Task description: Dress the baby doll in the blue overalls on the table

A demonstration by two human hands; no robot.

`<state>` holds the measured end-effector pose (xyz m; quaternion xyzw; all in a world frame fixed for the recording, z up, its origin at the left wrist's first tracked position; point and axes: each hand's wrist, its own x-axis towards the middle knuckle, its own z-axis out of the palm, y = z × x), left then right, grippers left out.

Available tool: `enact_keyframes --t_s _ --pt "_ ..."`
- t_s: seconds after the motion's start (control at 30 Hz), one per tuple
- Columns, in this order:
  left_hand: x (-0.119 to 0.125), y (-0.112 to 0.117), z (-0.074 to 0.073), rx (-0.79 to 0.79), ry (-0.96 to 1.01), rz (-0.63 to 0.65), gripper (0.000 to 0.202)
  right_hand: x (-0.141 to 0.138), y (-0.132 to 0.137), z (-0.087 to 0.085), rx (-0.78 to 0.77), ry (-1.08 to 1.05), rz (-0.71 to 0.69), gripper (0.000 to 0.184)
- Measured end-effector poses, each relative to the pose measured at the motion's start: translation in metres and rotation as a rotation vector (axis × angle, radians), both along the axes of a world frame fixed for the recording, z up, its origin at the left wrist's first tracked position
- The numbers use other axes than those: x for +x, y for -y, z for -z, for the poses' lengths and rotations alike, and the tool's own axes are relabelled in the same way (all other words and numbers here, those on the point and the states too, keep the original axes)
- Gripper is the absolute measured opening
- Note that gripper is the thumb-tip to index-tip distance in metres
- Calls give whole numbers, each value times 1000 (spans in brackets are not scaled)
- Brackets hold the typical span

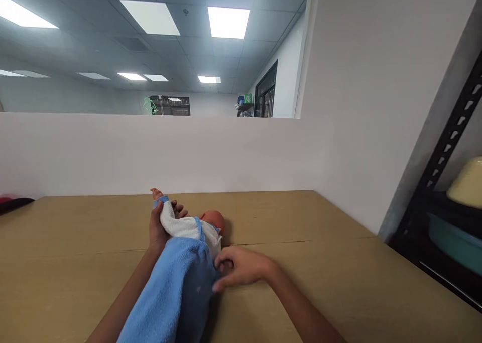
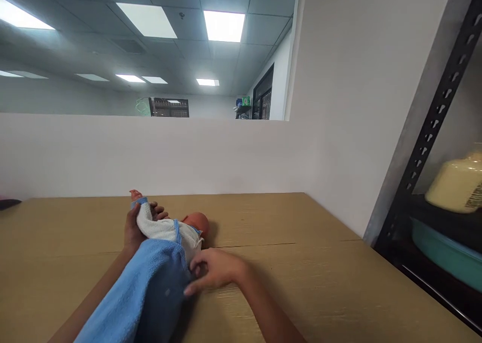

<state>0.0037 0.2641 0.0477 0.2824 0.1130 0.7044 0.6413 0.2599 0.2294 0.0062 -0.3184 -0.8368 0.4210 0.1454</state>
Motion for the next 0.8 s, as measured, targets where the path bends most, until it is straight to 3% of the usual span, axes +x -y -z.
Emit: enact_keyframes --t_s 0.1,0.2,0.27,0.37,0.53,0.67,0.8 --pt "-1 -1 1 6 -3 -1 53 8 0 11 283 148 -31 50" --pt "-3 -3 1 16 -2 -2 54 5 0 25 388 45 -64 35" --pt "-5 -4 0 19 4 -9 54 4 3 29 380 -79 -65 29" --pt "-7 -5 0 12 14 -16 55 5 8 27 235 -226 -24 23" --pt "-2 -6 1 -4 21 10 56 1 11 30 78 -259 5 34" --pt "3 -5 1 -9 17 33 55 -2 2 40 208 -120 -41 18" --pt "4 -6 0 -16 14 36 56 -1 -6 49 284 -85 -104 25"
